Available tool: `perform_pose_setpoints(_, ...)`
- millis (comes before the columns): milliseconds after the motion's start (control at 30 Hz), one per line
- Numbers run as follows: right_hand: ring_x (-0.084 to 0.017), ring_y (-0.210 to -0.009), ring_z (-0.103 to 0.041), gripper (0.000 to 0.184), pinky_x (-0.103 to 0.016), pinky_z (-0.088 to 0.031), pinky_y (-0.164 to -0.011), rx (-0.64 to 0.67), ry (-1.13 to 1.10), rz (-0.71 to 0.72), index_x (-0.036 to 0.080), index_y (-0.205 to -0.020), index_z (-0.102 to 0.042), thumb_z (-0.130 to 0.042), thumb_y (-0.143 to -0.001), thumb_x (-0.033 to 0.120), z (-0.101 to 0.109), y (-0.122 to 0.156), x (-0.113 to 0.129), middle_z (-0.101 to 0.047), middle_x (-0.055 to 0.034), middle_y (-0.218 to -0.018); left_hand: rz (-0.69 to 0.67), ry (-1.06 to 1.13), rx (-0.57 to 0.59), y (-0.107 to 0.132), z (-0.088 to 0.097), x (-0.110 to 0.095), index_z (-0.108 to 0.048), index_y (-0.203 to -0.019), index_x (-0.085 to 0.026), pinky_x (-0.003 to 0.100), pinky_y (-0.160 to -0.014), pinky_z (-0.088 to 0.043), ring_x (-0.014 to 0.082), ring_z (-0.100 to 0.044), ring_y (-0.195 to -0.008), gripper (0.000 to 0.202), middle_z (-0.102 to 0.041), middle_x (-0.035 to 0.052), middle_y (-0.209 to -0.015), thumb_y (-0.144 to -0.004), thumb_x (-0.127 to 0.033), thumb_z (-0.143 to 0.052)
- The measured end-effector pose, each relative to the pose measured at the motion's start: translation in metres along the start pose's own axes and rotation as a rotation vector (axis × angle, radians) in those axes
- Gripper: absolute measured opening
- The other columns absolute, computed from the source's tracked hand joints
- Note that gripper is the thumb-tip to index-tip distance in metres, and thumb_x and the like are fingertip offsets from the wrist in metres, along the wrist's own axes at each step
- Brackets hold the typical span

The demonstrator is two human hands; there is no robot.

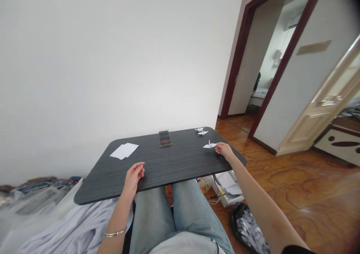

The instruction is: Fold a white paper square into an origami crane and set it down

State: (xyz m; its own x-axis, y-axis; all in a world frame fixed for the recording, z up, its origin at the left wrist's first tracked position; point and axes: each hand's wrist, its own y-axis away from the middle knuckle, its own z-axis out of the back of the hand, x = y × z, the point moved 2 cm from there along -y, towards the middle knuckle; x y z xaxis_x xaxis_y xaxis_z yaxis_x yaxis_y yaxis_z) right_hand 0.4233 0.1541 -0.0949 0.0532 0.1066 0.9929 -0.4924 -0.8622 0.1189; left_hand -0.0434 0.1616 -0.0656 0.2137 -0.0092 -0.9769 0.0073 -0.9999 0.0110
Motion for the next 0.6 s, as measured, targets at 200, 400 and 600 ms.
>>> perform_pose_setpoints(200, -0.021, -0.095, -0.058, 0.029, -0.04, -0.05, -0.079, -0.049, 0.078, -0.11, 0.015, -0.114, -0.052, -0.053, -0.088, 0.028, 0.006, -0.036, 0.009, -0.055, -0.0085, -0.114, -0.041, -0.006, -0.015, -0.022, -0.001, 0.002, -0.064, -0.081, -0.012, 0.02, -0.048, -0.037, 0.0075, -0.046, -0.048, 0.035, -0.055, -0.0034, -0.056, -0.054, -0.033, -0.073)
perform_pose_setpoints(400, -0.02, -0.095, -0.058, 0.027, -0.039, -0.05, -0.079, -0.079, 0.136, -0.134, 0.016, -0.113, -0.053, -0.052, -0.089, 0.028, 0.0, -0.057, 0.018, -0.055, -0.0087, -0.115, -0.068, -0.037, -0.007, -0.028, -0.003, 0.002, -0.065, -0.083, -0.013, 0.021, -0.05, -0.039, 0.0092, -0.048, -0.051, 0.036, -0.056, -0.0022, -0.059, -0.056, -0.035, -0.073)
perform_pose_setpoints(600, -0.019, -0.094, -0.058, 0.026, -0.039, -0.05, -0.08, -0.084, 0.189, -0.051, 0.018, -0.112, -0.054, -0.05, -0.089, 0.028, -0.008, -0.074, 0.031, -0.055, -0.0081, -0.115, -0.068, -0.053, 0.008, -0.031, -0.005, 0.004, -0.065, -0.083, -0.014, 0.021, -0.049, -0.039, 0.0095, -0.048, -0.05, 0.035, -0.056, -0.0025, -0.058, -0.057, -0.036, -0.073)
